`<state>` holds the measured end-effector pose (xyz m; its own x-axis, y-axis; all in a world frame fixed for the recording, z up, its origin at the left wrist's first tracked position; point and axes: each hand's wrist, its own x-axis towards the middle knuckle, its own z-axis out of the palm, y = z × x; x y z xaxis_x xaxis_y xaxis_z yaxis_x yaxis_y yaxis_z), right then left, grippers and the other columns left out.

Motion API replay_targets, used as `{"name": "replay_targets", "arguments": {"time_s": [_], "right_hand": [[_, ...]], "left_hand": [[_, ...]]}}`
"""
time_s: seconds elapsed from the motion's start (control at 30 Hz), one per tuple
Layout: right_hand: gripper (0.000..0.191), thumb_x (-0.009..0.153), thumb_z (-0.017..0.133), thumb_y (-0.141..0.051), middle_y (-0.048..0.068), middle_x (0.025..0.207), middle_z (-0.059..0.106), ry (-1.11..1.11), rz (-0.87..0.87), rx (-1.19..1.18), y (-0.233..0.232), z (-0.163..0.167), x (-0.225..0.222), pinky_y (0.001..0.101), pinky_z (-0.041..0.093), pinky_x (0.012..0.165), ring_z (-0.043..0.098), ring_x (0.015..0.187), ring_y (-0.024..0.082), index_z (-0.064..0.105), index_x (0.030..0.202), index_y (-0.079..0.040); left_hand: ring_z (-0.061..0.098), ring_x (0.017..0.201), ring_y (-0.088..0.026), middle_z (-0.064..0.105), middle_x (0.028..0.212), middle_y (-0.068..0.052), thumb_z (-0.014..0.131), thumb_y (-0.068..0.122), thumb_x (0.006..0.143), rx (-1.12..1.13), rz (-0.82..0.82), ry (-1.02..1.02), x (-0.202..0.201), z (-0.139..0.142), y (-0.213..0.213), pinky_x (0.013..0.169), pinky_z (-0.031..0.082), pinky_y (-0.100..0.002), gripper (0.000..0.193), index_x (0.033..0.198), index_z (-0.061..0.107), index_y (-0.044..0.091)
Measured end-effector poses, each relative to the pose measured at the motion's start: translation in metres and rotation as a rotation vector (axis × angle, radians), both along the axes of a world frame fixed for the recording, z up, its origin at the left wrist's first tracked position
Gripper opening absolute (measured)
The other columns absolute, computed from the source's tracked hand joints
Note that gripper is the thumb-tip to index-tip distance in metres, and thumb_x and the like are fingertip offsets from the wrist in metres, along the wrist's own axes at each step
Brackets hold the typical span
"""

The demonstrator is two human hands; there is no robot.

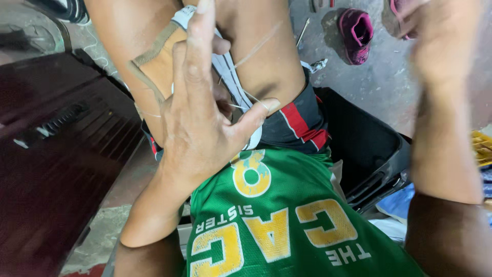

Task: The person sits with a canvas sneaker on their lap and hand-stitches its upper to the sole using a needle and thread. They repeatedly push the needle through the shoe edge, pull the thread taut, and rotate the shoe to continue stitching around it.

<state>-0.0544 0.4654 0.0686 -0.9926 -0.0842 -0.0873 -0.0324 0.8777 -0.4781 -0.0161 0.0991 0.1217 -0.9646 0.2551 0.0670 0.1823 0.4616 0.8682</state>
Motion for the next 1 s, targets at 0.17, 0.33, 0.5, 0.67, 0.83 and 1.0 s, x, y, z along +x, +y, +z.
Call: {"name": "replay_targets", "arguments": {"time_s": [0.17, 0.33, 0.5, 0.67, 0.83, 1.0], "right_hand": [[0.03, 0.101, 0.056, -0.004, 0.02, 0.113, 0.067, 0.144, 0.446, -0.117, -0.075, -0.031, 0.062, 0.0413, 0.055, 0.078, 0.068, 0.09, 0.032, 0.055, 0.131, -0.005], [0.03, 0.112, 0.053, -0.013, 0.01, 0.102, 0.067, -0.126, 0.355, -0.465, -0.134, -0.002, 0.048, 0.0348, 0.055, 0.08, 0.069, 0.084, 0.02, 0.055, 0.14, -0.004], [0.046, 0.106, 0.058, -0.03, 0.003, 0.084, 0.056, -0.305, 0.123, -1.281, -0.145, 0.023, 0.026, 0.0218, 0.044, 0.069, 0.052, 0.072, 0.01, 0.048, 0.141, -0.003], [0.054, 0.099, 0.07, -0.015, 0.004, 0.097, 0.049, -0.372, 0.165, -0.978, -0.142, 0.012, 0.038, 0.0213, 0.039, 0.07, 0.047, 0.079, 0.009, 0.044, 0.143, 0.002], [0.071, 0.082, 0.09, -0.007, 0.01, 0.107, 0.059, -0.29, 0.17, -0.734, -0.184, 0.008, 0.044, 0.0212, 0.047, 0.075, 0.054, 0.095, 0.009, 0.045, 0.136, 0.001], [0.069, 0.091, 0.092, -0.005, 0.011, 0.123, 0.069, -0.314, 0.12, -0.837, -0.2, 0.003, 0.037, 0.0205, 0.062, 0.093, 0.067, 0.117, 0.007, 0.045, 0.142, -0.004]], "left_hand": [[0.059, 0.098, -0.018, 0.055, 0.131, -0.013, 0.101, 0.026, 0.087, -0.037, 0.039, -0.061, -0.007, 0.004, 0.008, 0.069, 0.055, -0.025, 0.112, 0.157, 0.016, 0.006], [0.063, 0.094, -0.014, 0.047, 0.143, -0.017, 0.088, 0.012, 0.096, 0.058, 0.024, -0.003, 0.002, 0.002, -0.004, 0.075, 0.056, -0.018, 0.082, 0.155, 0.031, 0.007], [0.058, 0.077, -0.016, 0.059, 0.113, -0.015, 0.061, -0.007, 0.095, 0.116, 0.399, 0.117, 0.019, -0.01, -0.046, 0.066, 0.047, -0.023, 0.021, 0.114, 0.059, 0.001], [0.065, 0.091, -0.033, 0.063, 0.102, -0.021, 0.06, -0.001, 0.095, -0.124, 0.125, 0.012, 0.026, -0.034, -0.064, 0.081, 0.052, -0.038, 0.01, 0.104, 0.061, -0.002], [0.047, 0.066, -0.023, 0.044, 0.07, -0.014, 0.072, 0.007, 0.098, -0.084, 0.154, -0.055, 0.03, -0.06, -0.061, 0.063, 0.038, -0.035, 0.035, 0.078, 0.045, 0.0], [0.031, 0.058, -0.013, 0.036, 0.064, -0.003, 0.071, 0.006, 0.109, 0.121, 0.39, -0.044, 0.047, -0.089, -0.093, 0.056, 0.023, -0.029, 0.051, 0.072, 0.036, 0.004]]}}
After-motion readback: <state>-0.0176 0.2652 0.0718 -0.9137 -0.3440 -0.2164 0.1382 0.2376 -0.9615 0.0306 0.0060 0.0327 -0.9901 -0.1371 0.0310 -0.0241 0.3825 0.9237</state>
